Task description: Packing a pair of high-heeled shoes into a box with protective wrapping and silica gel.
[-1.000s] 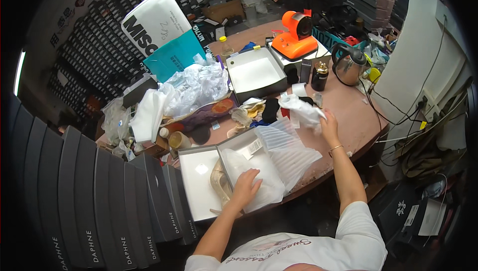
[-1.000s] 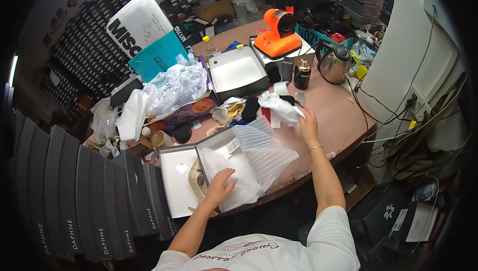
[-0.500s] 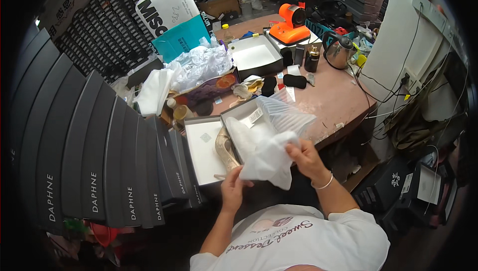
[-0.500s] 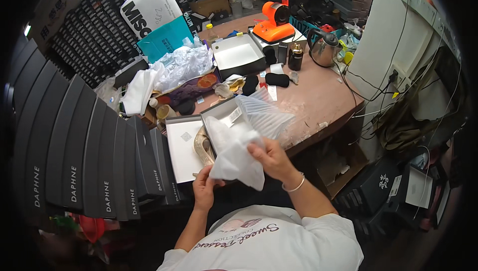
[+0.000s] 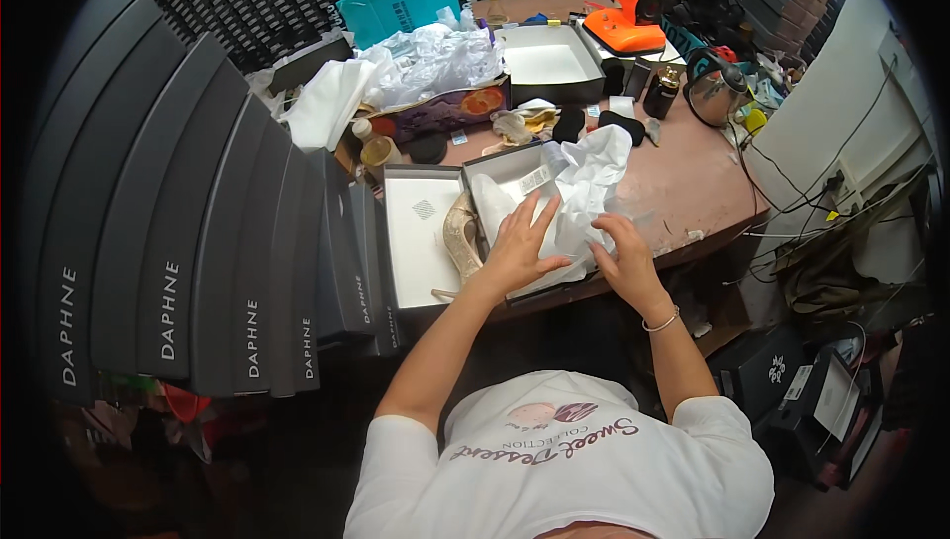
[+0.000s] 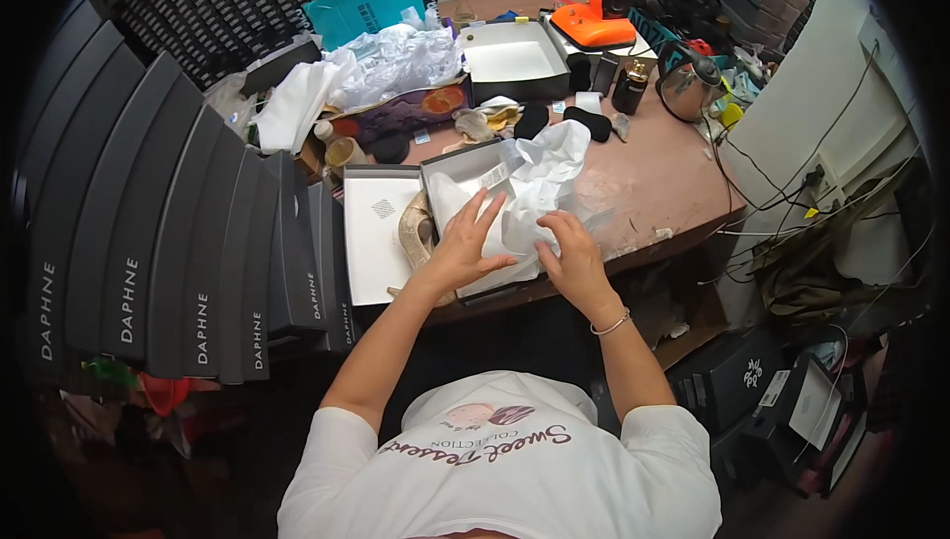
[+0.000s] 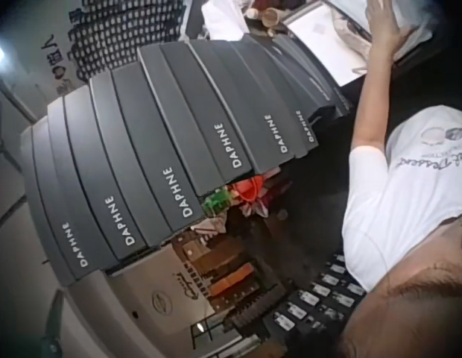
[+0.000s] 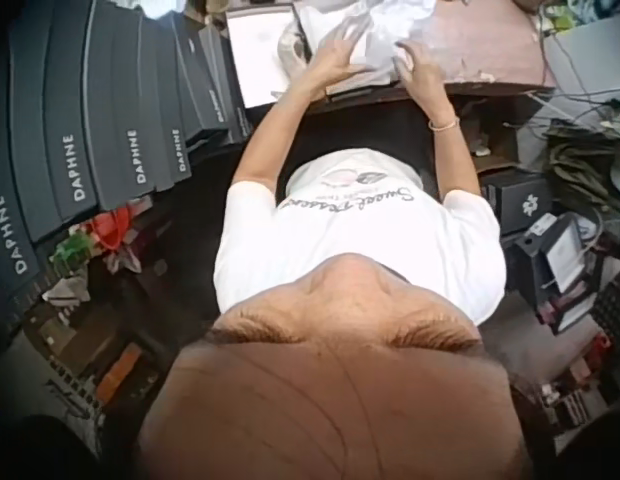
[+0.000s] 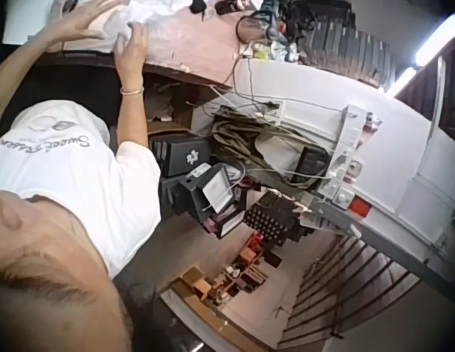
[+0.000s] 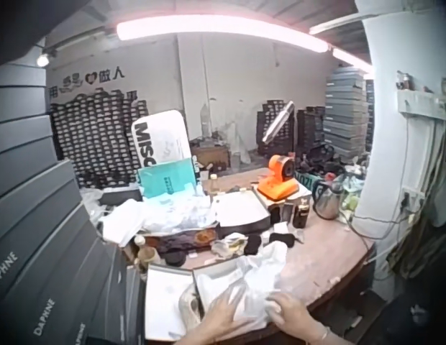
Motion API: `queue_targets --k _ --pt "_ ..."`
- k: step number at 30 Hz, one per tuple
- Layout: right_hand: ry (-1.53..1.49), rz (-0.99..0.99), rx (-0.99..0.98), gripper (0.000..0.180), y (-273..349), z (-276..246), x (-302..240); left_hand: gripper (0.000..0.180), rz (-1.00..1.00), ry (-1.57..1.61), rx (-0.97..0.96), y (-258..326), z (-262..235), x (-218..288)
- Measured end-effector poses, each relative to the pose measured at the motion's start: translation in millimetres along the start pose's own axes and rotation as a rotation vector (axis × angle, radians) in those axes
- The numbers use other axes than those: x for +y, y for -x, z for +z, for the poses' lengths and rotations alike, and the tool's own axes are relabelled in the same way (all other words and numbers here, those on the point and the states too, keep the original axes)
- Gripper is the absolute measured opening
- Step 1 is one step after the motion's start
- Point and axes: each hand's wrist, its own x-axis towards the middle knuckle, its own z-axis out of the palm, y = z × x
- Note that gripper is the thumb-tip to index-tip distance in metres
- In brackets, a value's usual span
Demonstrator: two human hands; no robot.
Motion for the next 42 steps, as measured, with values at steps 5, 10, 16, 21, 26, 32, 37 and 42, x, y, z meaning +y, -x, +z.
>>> queue_targets --k 5,10,16,21,26,32,37,42 --pt "-0.251 0.248 -0.019 0.035 34.3 4.5 20.3 0.059 -0.358 0.650 -0.242 -54.7 69.4 -64.1" --pt "0.224 0.154 0.399 0.044 10.7 1.7 80.8 0.049 -0.218 0.690 0.059 -51.3 80.7 -11.7" --pt "-0.216 0.405 0.247 0.050 -6.8 8.7 181.3 0.062 -0.007 0.485 0.016 -45.8 65.9 27.9" --pt "-0.553 0.094 -0.159 0.052 -32.3 -30.9 7.8 0.075 -0.003 0.811 0.277 -6.7 20.6 72.1" --pt "-0.506 -0.027 -0.326 0.036 -37.8 -18.1 -53.6 0.044 -0.153 0.899 0.465 69.4 -5.0 33.2" --pt "-0.577 0.010 -0.222 0.010 -15.9 43.0 -70.7 0.024 -0.490 0.376 0.327 165.3 -44.9 45.5" --pt "-0.532 -0.007 -0.683 0.013 21.3 77.5 -95.3 0.050 -0.316 -0.044 0.522 200.0 -40.4 54.3" --pt "-0.453 0.189 -0.753 0.029 -4.4 73.1 -98.0 0.024 -0.674 0.756 0.497 253.9 -4.7 24.1"
